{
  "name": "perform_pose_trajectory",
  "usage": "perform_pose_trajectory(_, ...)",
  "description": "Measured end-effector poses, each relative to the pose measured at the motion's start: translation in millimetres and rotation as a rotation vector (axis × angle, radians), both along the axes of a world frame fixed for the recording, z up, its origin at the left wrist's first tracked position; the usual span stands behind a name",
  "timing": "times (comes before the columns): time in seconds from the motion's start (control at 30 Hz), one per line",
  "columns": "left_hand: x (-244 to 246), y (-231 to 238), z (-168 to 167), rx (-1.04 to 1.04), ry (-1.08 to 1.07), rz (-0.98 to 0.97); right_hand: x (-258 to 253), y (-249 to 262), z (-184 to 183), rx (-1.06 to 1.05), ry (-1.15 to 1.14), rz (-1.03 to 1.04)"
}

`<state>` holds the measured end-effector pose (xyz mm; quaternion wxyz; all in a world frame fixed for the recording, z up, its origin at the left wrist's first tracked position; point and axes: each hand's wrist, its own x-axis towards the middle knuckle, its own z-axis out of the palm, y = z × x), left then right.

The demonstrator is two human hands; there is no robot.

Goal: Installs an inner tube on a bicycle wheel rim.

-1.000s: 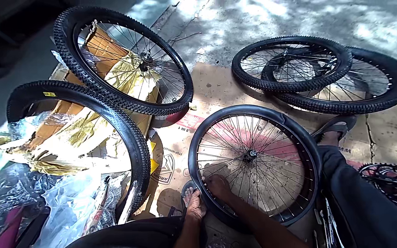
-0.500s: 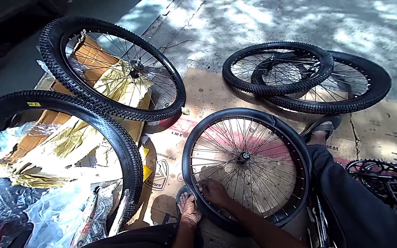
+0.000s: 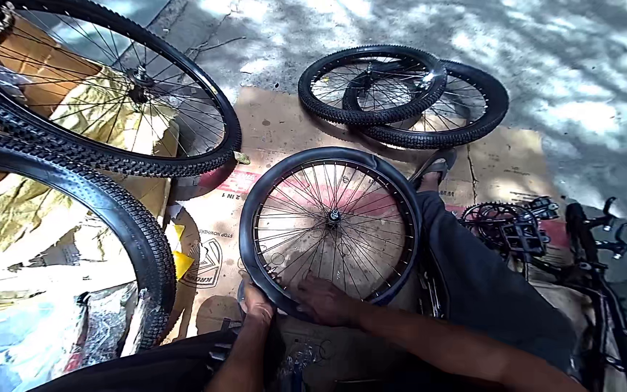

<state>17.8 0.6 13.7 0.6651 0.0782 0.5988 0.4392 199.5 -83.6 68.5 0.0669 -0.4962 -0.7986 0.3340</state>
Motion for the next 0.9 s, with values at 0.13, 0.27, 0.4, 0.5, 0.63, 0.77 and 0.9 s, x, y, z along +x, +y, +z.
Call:
perform_pose_trajectory(0.13, 5, -2, 23, -0.097, 0.549, -0.234, 74, -85, 41, -0.51, -0.323, 0.144)
perform_pose_trajectory(0.27, 4, 1, 21, -0.145, 0.754, -0.278, 134, -119, 12, -0.715, -0.595, -0.18)
perform_pose_trajectory(0.4, -1, -1, 29, -0.142, 0.755, -0.246, 136, -102, -24, -0.698, -0.687, -0.219)
perform_pose_trajectory(0.5, -6, 0, 31, -0.145, 0.798, -0.26, 129, -94, -23, -0.703, -0.749, -0.201)
perform_pose_trajectory(0.63, -13, 7, 31, -0.151, 0.803, -0.319, 123, -95, 17, -0.708, -0.782, -0.073)
perform_pose_trajectory(0.77, -20, 13, 23, -0.109, 0.674, -0.245, 132, -82, 82, -0.561, -0.725, 0.1)
perform_pose_trajectory(0.9, -22, 14, 16, -0.119, 0.537, -0.241, 149, -46, 140, -0.439, -0.644, 0.12)
